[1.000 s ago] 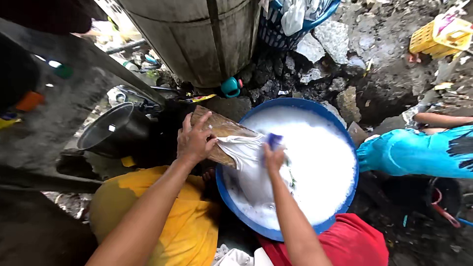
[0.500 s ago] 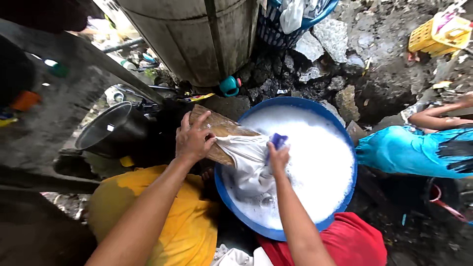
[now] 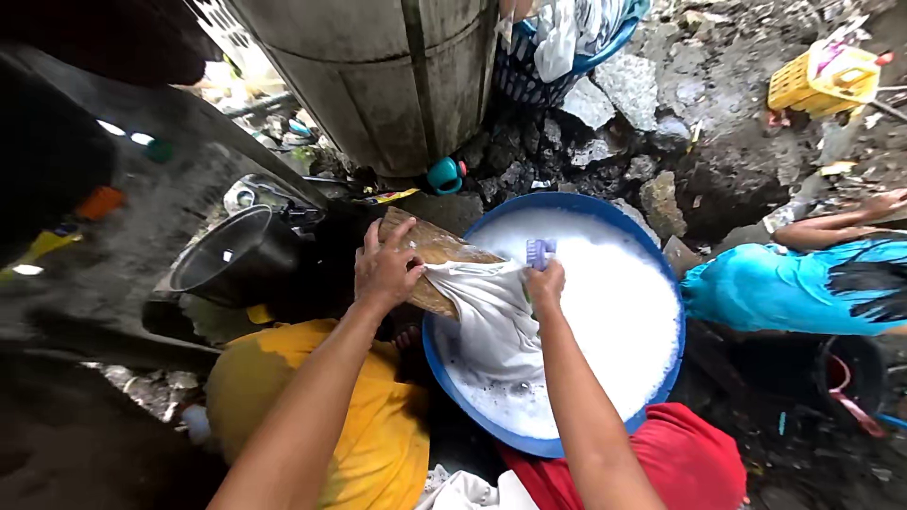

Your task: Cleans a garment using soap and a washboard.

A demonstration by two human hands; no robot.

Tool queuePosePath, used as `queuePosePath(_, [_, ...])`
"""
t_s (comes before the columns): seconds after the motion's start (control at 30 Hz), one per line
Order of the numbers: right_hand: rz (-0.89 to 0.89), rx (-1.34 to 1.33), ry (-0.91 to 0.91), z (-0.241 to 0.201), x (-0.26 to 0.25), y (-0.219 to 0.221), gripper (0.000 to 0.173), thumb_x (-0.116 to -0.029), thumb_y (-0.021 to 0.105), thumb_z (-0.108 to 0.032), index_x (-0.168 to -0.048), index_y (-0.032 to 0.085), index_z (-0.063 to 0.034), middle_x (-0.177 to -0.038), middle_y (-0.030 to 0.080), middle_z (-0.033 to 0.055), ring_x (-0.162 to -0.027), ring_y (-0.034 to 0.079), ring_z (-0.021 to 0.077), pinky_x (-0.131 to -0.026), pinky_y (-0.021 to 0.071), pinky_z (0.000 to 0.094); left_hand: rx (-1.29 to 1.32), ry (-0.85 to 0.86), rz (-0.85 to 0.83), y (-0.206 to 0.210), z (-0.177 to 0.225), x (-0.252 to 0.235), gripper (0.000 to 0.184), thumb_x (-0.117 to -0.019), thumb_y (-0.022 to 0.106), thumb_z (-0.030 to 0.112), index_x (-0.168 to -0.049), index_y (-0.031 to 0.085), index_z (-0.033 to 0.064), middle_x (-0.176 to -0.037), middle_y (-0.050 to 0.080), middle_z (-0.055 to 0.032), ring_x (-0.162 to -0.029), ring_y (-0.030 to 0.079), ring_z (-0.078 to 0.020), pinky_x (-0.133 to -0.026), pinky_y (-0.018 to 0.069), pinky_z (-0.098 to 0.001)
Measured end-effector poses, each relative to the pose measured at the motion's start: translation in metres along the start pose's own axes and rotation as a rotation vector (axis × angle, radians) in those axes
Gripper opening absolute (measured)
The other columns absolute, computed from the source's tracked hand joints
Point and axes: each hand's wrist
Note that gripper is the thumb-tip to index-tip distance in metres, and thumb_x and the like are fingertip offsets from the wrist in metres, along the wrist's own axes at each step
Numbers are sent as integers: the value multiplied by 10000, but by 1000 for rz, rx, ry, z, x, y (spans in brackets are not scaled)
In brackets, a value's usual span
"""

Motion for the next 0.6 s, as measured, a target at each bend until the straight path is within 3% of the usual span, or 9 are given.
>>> queuePosePath(0.1, [144, -104, -96, -15, -18, -12, 445, -886, 719, -48, -1293, 587, 78, -1206, 656, 296, -1144, 640, 420, -991, 501, 587, -17, 6, 8, 2, -2, -1, 129, -942, 726, 219, -999, 793, 124, -1644, 380, -11, -1526, 225, -449, -1054, 342, -706])
queuePosePath(0.23, [-19, -20, -97, -30, -40, -1, 466, -937, 657, -48, -1368, 528, 74, -1252, 639, 312, -1173, 635, 445, -1001, 497, 599, -16, 8, 8, 2, 0, 0, 145, -948, 722, 219, -1006, 793, 107, -1643, 381, -21, -1525, 226, -453, -1052, 341, -715])
queuePosePath(0.3, [-71, 9, -115, -50, -25, 12, 535, -912, 696, -54, -1380, 497, 111, -1283, 610, 336, -1209, 610, 457, -1023, 492, 594, -19, 3, 6, 2, -1, -1, 142, -952, 717, 223, -1006, 796, 117, -1644, 381, -6, -1530, 218, -445, -1056, 338, -714])
queuePosePath(0.37, [-72, -47, -256, -82, 17, 34, 575, -879, 745, -69, -1360, 504, 132, -1302, 601, 329, -1231, 605, 431, -1050, 499, 545, -12, -6, 7, 3, 0, -2, 144, -946, 729, 222, -1018, 797, 117, -1641, 387, -22, -1523, 230, -455, -1050, 342, -715])
queuePosePath(0.43, [-95, -51, -420, -102, 73, 61, 544, -885, 777, -149, -1309, 548, 103, -1225, 652, 283, -1129, 669, 391, -972, 551, 532, 19, -61, 8, -1, 5, 2, 249, -916, 766, 210, -1141, 764, 105, -1627, 387, -122, -1489, 287, -486, -1045, 355, -721])
queuePosePath(0.5, [-126, 47, -554, -91, 106, 74, 524, -926, 770, -291, -1287, 588, 42, -1151, 682, 234, -1007, 707, 370, -830, 591, 554, 17, -120, 9, -7, 10, 4, 528, -893, 759, 189, -1399, 615, 148, -1612, 338, -246, -1417, 374, -536, -1015, 395, -718])
queuePosePath(0.53, [-138, 103, -539, -68, 104, 71, 526, -953, 738, -340, -1302, 605, 31, -1129, 702, 235, -989, 717, 387, -809, 589, 578, 22, -85, 27, -3, 7, 5, 492, -896, 754, 171, -1373, 639, 141, -1611, 358, -224, -1431, 359, -533, -1019, 387, -723])
queuePosePath(0.6, [-108, 145, -277, 1, 71, 48, 582, -991, 665, -445, -1309, 600, 38, -1083, 708, 277, -999, 699, 457, -843, 549, 648, 7, 7, 46, 4, 0, 2, 185, -932, 742, 218, -1069, 787, 101, -1619, 418, -72, -1496, 276, -482, -1043, 350, -725])
Point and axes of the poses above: each hand's wrist, its own x-axis away from the middle knuckle, its own y-axis out of the palm, z = x × y
